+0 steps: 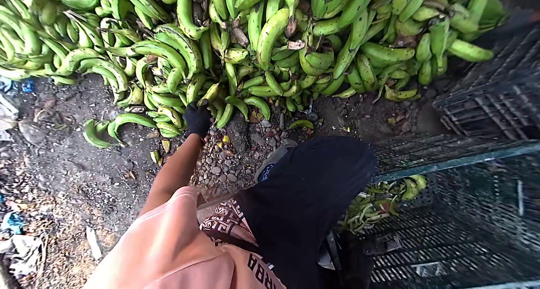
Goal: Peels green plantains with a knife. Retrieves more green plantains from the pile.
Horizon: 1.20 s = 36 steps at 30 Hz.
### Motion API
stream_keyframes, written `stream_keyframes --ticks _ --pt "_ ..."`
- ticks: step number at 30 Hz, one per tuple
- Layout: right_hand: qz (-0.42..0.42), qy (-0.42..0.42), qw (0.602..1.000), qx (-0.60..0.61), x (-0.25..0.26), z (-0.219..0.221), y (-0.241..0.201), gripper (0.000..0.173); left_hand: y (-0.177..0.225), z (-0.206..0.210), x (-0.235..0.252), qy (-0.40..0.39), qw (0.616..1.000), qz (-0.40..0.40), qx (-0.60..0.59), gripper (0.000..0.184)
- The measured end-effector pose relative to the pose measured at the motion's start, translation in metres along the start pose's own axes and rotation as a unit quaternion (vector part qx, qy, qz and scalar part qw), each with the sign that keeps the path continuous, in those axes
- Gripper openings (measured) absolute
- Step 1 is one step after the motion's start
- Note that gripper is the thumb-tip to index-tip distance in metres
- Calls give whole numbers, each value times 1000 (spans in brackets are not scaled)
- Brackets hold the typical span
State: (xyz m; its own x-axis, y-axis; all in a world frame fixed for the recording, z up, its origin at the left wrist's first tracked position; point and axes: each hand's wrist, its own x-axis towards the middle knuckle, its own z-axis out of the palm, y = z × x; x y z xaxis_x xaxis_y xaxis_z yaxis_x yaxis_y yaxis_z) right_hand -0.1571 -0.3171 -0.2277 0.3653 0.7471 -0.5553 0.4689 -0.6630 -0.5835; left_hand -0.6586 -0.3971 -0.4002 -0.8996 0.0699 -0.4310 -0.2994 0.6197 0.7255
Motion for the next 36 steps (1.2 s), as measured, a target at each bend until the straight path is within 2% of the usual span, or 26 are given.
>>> stream_keyframes --ticks 2,4,7,8,9,11,12,13,14,15,16,17,19,21,22,23,25,27,28,30,34,36 --pt "33 -1 999 -11 3 -3 -5 30 7 -3 -23 -38 996 30 -76 47" --pt "69 12 997 10 -17 -1 -39 18 28 7 -57 -132 979 81 -132 44" --pt "28 21 996 79 -39 3 -64 7 100 39 -128 -291 918 174 -207 43" --pt "8 8 996 83 -41 2 -64 7 129 51 -154 -345 879 228 -239 41" --pt "0 1 996 86 -43 2 -64 8 157 62 -179 -400 824 299 -268 41" --pt "16 -7 996 85 -44 2 -67 10 208 81 -220 -503 681 445 -292 47" --pt "34 -4 996 81 -42 0 -68 10 228 88 -237 -548 614 489 -288 53" --pt "52 7 996 72 -36 -1 -64 10 242 93 -250 -583 575 507 -269 60" --pt "61 7 996 61 -26 -4 -51 10 249 96 -255 -606 556 518 -235 65" --pt "39 1 998 58 -10 -8 -24 4 249 97 -251 -611 557 531 -187 67" --pt "-26 5 996 82 7 -8 12 9 243 97 -239 -601 576 545 -103 66" --pt "-56 2 994 91 18 -8 32 15 230 95 -221 -578 602 550 -9 63" --pt "-34 12 996 79 13 -6 26 16 181 94 -170 -506 671 507 192 59" --pt "102 17 991 80 -12 -10 -28 19 117 86 -116 -409 731 415 355 55" --pt "135 31 987 84 -19 -9 -44 17 88 80 -92 -353 758 369 406 56" --pt "103 31 990 94 -19 -8 -37 14 64 75 -70 -289 778 332 447 61" --pt "-2 13 992 126 5 -8 12 19 42 68 -37 -195 808 273 484 83" --pt "-8 9 995 94 23 -8 31 28 33 73 -10 -170 804 249 512 98" --pt "10 6 997 75 21 -8 25 33 31 77 2 -177 795 256 520 97" --pt "33 8 997 71 20 -8 18 32 32 86 13 -191 786 265 525 82" --pt "15 31 997 69 35 -15 37 29 45 82 1 -204 767 254 553 57" --pt "3 36 997 61 36 -18 42 34 40 78 -3 -195 753 297 554 50"
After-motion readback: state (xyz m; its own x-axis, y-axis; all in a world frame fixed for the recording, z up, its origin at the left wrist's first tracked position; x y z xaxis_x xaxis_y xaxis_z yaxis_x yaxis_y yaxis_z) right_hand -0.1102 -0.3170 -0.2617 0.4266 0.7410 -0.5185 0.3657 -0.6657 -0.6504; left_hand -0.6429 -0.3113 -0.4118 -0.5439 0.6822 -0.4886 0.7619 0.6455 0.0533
